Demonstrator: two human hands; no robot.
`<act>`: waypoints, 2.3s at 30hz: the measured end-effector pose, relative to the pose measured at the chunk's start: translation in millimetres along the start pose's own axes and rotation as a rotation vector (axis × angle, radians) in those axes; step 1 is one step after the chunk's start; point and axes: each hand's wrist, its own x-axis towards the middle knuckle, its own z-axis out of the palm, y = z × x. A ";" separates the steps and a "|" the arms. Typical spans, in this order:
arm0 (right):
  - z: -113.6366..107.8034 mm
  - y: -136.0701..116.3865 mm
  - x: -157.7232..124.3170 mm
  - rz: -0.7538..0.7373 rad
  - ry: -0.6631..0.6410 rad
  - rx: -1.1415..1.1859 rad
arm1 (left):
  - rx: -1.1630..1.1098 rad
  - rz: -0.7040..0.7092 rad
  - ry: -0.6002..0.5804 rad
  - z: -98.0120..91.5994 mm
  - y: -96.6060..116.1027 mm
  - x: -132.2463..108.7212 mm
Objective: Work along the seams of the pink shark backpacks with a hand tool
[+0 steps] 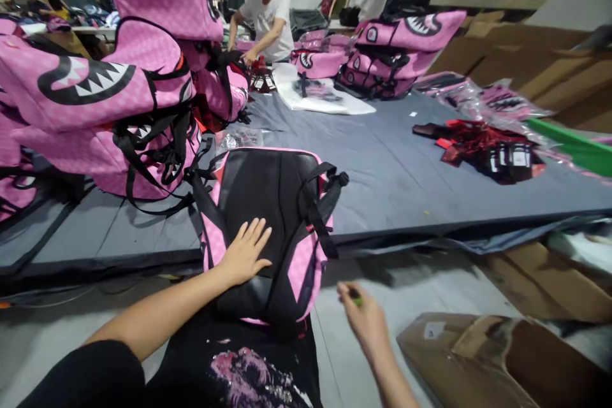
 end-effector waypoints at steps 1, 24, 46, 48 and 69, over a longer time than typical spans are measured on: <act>-10.0 -10.2 2.6 -0.001 -0.001 0.071 | 0.008 -0.008 -0.014 9.5 -2.1 -6.3; 64.6 -16.0 39.5 -0.452 0.269 -0.305 | -0.002 0.374 0.182 -50.2 0.0 133.6; 85.2 -0.2 51.8 -0.491 0.307 -0.359 | 0.311 0.534 0.132 -75.3 -54.4 222.0; 85.0 -2.1 52.5 -0.500 0.307 -0.356 | 0.301 0.561 0.132 -68.3 -46.7 213.1; 32.0 -82.5 62.9 -0.079 0.095 0.607 | 0.128 0.557 0.047 -63.7 -32.2 181.3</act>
